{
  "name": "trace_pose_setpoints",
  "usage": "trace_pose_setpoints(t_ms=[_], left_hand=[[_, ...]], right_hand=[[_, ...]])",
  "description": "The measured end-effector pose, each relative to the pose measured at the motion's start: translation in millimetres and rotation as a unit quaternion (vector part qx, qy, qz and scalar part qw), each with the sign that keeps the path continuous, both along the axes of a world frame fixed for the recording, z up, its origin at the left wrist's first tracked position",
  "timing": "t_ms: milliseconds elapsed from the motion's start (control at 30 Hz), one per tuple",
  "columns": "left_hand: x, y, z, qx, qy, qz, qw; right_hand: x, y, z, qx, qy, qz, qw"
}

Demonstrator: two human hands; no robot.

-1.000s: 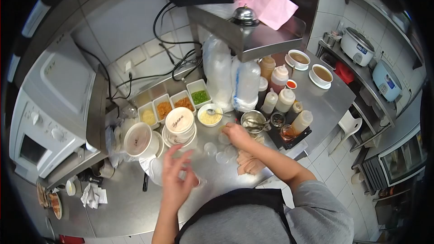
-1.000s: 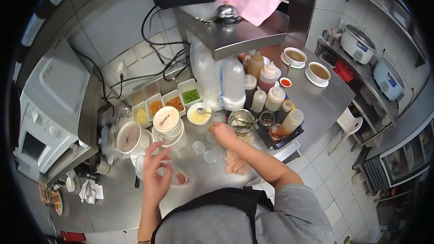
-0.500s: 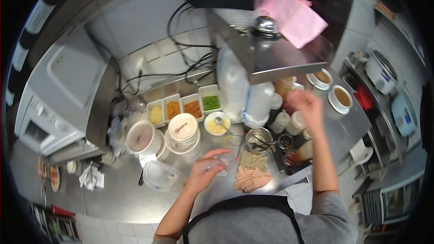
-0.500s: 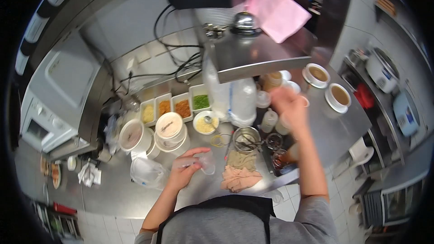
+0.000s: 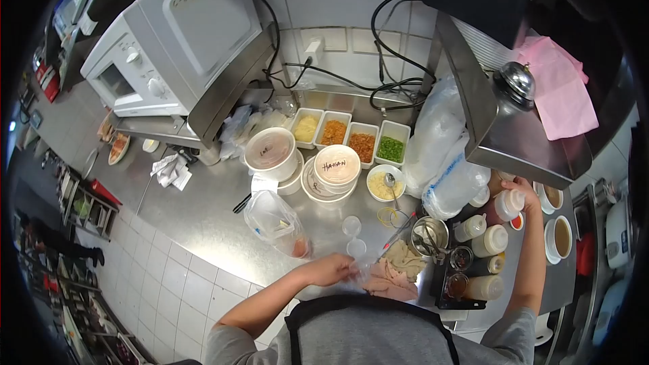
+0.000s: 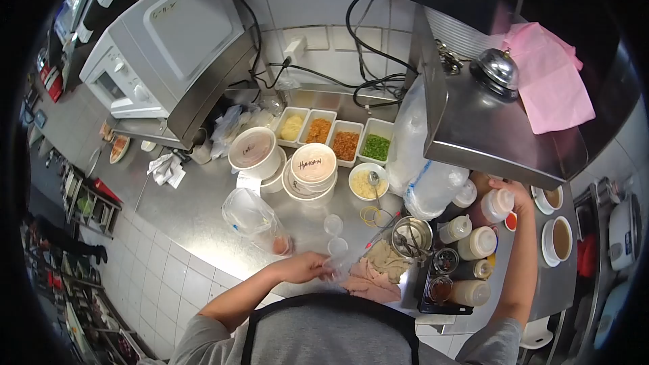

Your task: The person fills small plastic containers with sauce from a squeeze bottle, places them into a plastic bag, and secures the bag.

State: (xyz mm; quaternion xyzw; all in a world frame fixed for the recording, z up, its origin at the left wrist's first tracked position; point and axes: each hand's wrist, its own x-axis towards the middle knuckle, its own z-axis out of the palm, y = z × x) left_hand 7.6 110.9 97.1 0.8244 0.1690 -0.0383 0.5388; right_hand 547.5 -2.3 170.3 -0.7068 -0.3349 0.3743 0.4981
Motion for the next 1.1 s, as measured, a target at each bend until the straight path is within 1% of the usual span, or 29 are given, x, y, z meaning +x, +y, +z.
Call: trace_pose_setpoints(t_ms=[33,67,167,233,267,333,367,467,500,567,600,667,700,733,767,800,833,867,933,1000,1033,1100], left_hand=[[-2.4,-4.9,2.8,-0.021,0.033,-0.027,0.999],[-3.5,-7.5,5.5,0.011,0.057,-0.069,0.996],[-11.2,-13.3,-1.4,-0.137,0.014,-0.041,0.99],[-10.4,-12.0,2.7,-0.108,0.025,-0.056,0.992],[-8.9,-11.0,8.9,-0.093,0.03,-0.065,0.993],[-3.5,-11.8,24.9,-0.046,0.091,-0.044,0.994],[-1.6,-12.0,29.3,-0.022,0.12,-0.034,0.992],[-8.5,-5.9,4.5,0.028,0.053,0.0,0.998],[-9.8,-4.8,9.7,0.018,0.014,0.025,0.999],[-10.9,0.4,25.8,-0.005,-0.065,0.077,0.995],[-8.7,6.9,36.8,-0.024,-0.058,0.1,0.993],[-12.0,20.8,23.3,-0.013,-0.049,0.133,0.99],[-14.4,24.8,16.6,-0.007,-0.046,0.149,0.988],[-16.4,24.8,15.1,0.063,-0.019,0.139,0.988],[-15.9,29.0,14.7,0.044,-0.054,0.149,0.986],[-14.9,34.5,14.5,0.023,-0.087,0.157,0.983],[-15.2,37.5,14.4,-0.001,-0.119,0.164,0.979],[-16.0,39.9,16.5,0.045,-0.115,0.179,0.976],[-13.0,52.9,24.8,0.14,-0.111,0.201,0.963],[-8.2,63.7,26.7,0.133,-0.134,0.176,0.966],[-7.8,64.2,24.9,0.125,-0.144,0.167,0.967],[-5.9,68.8,26.4,0.157,-0.131,0.171,0.964]], right_hand=[[0.7,2.0,-0.2,-0.001,-0.007,-0.004,1.0],[-24.4,5.5,16.5,0.051,-0.039,-0.022,0.998],[-33.4,9.1,33.4,0.004,-0.092,-0.02,0.996],[-34.5,14.9,41.8,-0.018,-0.174,0.02,0.984],[-36.8,17.5,46.9,-0.045,-0.183,0.032,0.981],[-36.6,17.5,46.8,-0.059,-0.215,0.036,0.974],[-35.4,16.8,42.0,-0.046,-0.237,0.029,0.97],[-25.3,9.4,32.2,-0.004,-0.311,0.001,0.95],[-17.9,4.4,26.8,0.01,-0.336,-0.008,0.942],[22.7,-10.6,1.2,0.064,-0.361,-0.1,0.925],[46.6,-22.1,-10.2,0.091,-0.372,-0.147,0.912],[79.0,-59.0,-5.9,0.15,-0.379,-0.165,0.898],[99.5,-76.3,-1.8,0.184,-0.334,-0.213,0.9],[111.8,-90.9,7.2,0.219,-0.287,-0.262,0.895],[75.1,-102.0,35.6,0.303,-0.287,-0.258,0.871],[49.2,-109.9,61.9,0.411,-0.225,-0.243,0.849],[56.6,-133.6,73.3,0.432,-0.196,-0.224,0.852],[22.3,-143.2,98.2,0.473,-0.167,-0.177,0.847],[-4.6,-180.3,117.7,0.487,-0.156,-0.154,0.845],[-51.7,-201.6,124.3,0.492,-0.142,-0.121,0.851],[-88.8,-202.2,127.6,0.488,-0.139,-0.104,0.855],[-163.0,-194.9,127.8,0.476,-0.082,-0.079,0.872]])
